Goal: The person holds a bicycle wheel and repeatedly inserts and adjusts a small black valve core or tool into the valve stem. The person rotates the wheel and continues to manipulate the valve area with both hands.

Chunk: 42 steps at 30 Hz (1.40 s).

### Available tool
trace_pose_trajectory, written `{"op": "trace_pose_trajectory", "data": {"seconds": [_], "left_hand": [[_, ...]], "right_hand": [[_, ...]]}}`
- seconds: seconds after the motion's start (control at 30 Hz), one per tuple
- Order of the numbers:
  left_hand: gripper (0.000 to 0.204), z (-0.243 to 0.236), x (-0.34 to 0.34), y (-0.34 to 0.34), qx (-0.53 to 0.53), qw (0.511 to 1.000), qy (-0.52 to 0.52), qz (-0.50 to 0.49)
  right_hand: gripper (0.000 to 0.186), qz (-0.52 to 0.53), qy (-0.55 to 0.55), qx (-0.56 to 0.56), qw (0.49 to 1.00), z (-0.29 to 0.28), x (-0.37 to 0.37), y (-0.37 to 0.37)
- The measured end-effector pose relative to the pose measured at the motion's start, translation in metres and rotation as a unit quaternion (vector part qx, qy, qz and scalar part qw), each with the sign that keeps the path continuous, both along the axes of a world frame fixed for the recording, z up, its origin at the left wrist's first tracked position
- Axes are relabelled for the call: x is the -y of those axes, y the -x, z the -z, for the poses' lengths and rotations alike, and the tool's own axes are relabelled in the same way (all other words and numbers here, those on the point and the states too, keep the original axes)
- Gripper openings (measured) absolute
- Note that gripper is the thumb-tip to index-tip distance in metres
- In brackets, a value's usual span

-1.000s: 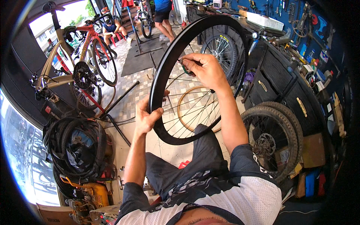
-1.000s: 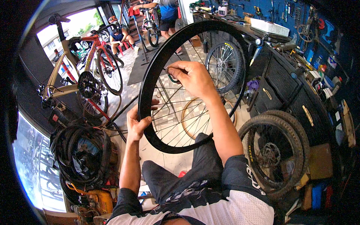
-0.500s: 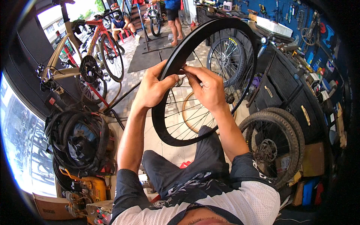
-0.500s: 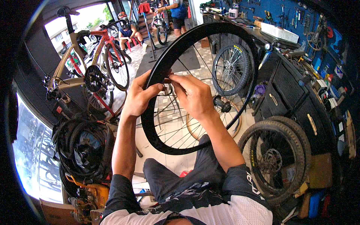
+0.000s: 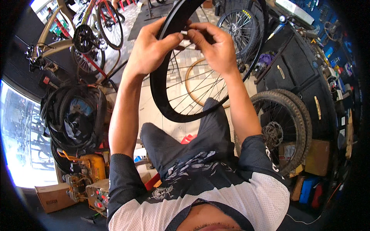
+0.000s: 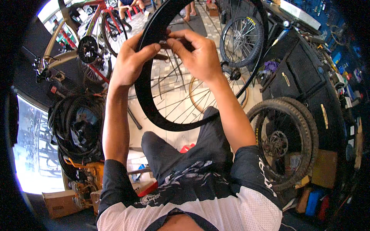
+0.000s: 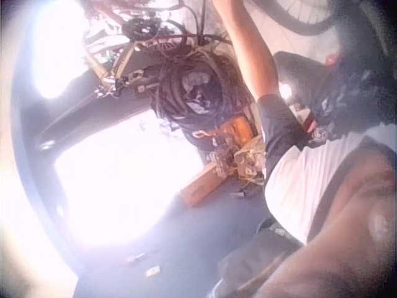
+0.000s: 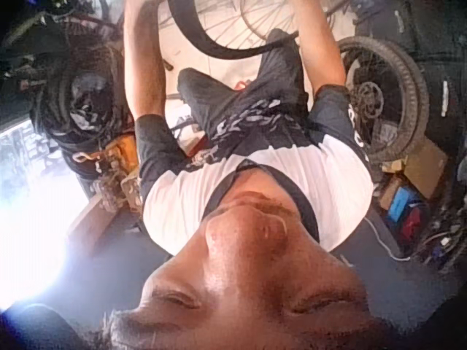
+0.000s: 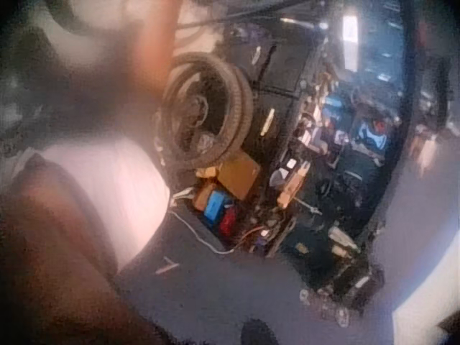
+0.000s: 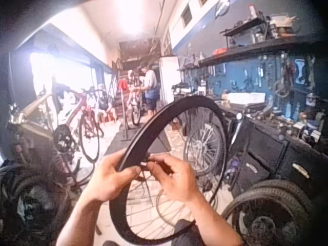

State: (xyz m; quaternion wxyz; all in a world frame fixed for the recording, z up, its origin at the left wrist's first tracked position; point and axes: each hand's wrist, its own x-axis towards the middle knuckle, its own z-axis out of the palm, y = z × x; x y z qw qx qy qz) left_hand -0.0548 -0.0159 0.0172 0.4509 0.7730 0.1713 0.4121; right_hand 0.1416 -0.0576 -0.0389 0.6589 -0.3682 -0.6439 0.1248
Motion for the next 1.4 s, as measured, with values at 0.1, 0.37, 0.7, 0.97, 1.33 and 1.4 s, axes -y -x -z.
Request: {"op": "trace_pose_trajectory", "data": {"seconds": [0.1,0.37,0.7,0.97,1.33,1.4], "left_hand": [[0.037,-0.002,0.001,0.002,-0.044,0.998,-0.044,-0.027],[0.042,0.007,-0.005,0.008,0.063,0.997,0.036,0.002],[0.059,0.042,-0.001,0.084,0.053,0.966,0.133,-0.217],[0.050,0.151,0.017,0.162,0.070,0.895,0.168,-0.408],[0.054,0.270,-0.106,0.210,0.069,0.770,0.194,-0.604],[0.063,0.284,-0.122,0.222,0.025,0.747,0.200,-0.634]], "right_hand": [[0.025,-0.030,-0.029,-0.005,0.999,0.003,-0.003,-0.002],[0.020,0.096,-0.035,0.115,0.988,0.012,0.002,-0.014],[0.018,0.157,0.121,0.051,0.979,0.079,-0.055,-0.068],[0.018,0.040,0.310,0.064,0.948,0.256,-0.182,-0.036],[0.029,-0.090,0.569,0.383,0.722,0.582,-0.368,0.134],[0.034,-0.099,0.568,0.428,0.696,0.623,-0.387,0.166]]}}
